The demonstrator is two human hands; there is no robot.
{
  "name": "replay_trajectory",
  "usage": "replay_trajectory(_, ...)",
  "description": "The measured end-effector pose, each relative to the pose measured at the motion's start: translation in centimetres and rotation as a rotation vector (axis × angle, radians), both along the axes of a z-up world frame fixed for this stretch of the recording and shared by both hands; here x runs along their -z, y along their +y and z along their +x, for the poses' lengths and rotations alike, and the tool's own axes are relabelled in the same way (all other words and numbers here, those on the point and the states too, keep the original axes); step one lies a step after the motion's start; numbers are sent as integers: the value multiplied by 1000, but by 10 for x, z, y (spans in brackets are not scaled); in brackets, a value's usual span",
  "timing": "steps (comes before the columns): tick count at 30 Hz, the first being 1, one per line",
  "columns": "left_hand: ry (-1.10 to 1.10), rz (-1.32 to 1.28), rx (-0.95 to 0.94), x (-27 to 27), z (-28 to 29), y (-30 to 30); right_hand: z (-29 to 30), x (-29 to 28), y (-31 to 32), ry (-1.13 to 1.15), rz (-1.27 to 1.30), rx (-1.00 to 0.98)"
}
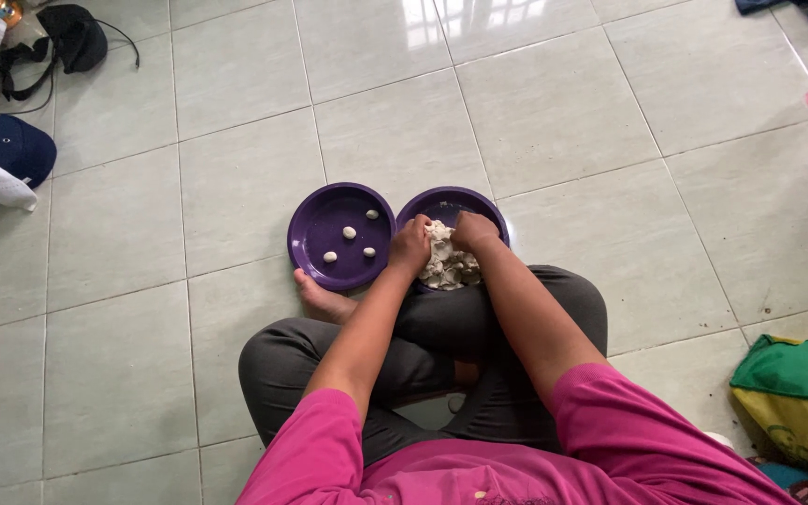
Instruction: Rolling small pieces of dough into balls and placing them on a plate
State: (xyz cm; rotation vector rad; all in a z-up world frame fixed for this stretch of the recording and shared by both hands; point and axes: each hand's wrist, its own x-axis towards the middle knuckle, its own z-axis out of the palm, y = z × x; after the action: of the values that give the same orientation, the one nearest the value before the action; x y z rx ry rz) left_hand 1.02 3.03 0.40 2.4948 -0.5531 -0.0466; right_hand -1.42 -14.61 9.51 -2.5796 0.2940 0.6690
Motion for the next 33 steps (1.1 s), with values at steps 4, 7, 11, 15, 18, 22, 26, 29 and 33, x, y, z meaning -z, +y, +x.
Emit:
replay_trajectory(4, 30, -15, 24, 8, -1, -1, 1, 6, -3, -61, 6, 39)
replay_trajectory(7, 17, -17, 69, 30, 4, -2, 12, 35, -8, -85, 21, 81)
replay_trajectory(11, 57, -6, 137, 23, 2, 3, 19, 63, -11, -135, 17, 125)
replay_trajectory(15, 108, -46, 105, -6, -8, 10, 17, 49, -10, -178, 48, 208)
replay_trajectory(18, 173, -105, 58, -9, -11, 16, 14, 34, -9, -211, 78, 226)
replay_trajectory(22, 442, -344, -104, 4, -4, 24, 9, 31, -7, -285, 244, 284)
replay_trajectory(26, 554, -497, -113, 1, -17, 31, -19, -34, 3, -355, 483, 299)
replay_trajectory(29, 620, -649, -123, -5, -24, 37, -29, -51, 11, -408, 1000, 487)
replay_trajectory(33, 700, -964, -172, -67, -51, 58, -42, -55, 30, -587, 924, 272)
